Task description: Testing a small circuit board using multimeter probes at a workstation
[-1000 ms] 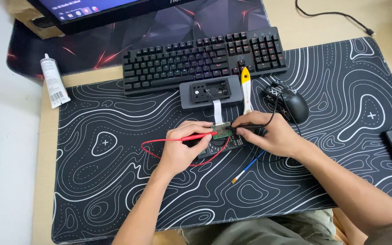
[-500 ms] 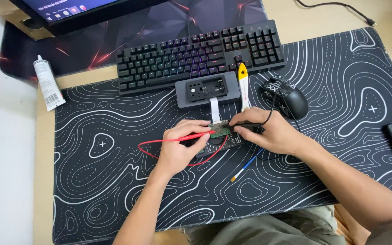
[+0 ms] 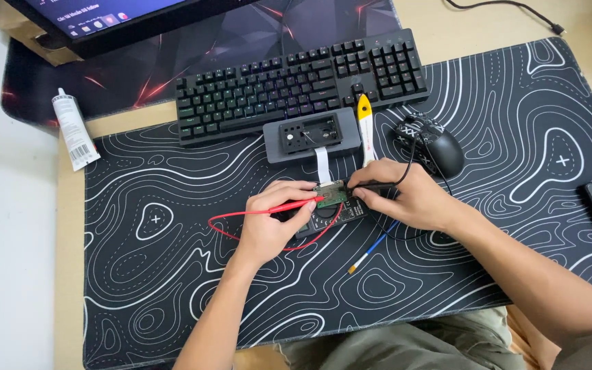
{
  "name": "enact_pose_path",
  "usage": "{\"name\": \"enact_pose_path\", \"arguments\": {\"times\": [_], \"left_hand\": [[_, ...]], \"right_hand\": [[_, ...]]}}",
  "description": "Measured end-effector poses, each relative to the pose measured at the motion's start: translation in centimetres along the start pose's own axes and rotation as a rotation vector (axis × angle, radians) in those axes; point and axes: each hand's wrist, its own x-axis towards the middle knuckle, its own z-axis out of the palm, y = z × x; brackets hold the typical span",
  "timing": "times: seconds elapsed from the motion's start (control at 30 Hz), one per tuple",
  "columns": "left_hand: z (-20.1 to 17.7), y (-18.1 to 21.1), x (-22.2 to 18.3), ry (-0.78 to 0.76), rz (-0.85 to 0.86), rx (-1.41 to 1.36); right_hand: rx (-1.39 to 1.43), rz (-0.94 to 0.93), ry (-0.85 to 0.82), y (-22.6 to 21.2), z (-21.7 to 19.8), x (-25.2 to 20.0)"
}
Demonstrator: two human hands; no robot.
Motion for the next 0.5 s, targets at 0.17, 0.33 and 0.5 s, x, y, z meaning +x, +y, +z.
{"name": "enact_pose_path", "arguments": {"times": [0.17,0.33,0.5], "left_hand": [[-0.16,0.52,0.04,-0.006,-0.004,-0.004],[0.00,0.52,-0.12,0.000,-0.006,-0.017],[0.38,0.45,-0.26,0.034,0.029,0.033]], "right_hand": [[-0.019,-0.002,-0.003,-0.08,0.02,-0.01],[0.000,0.025,-0.011,-0.20,0.07,0.02],[-0.008,0.028,-0.016,-0.35,0.05,0.12]]}}
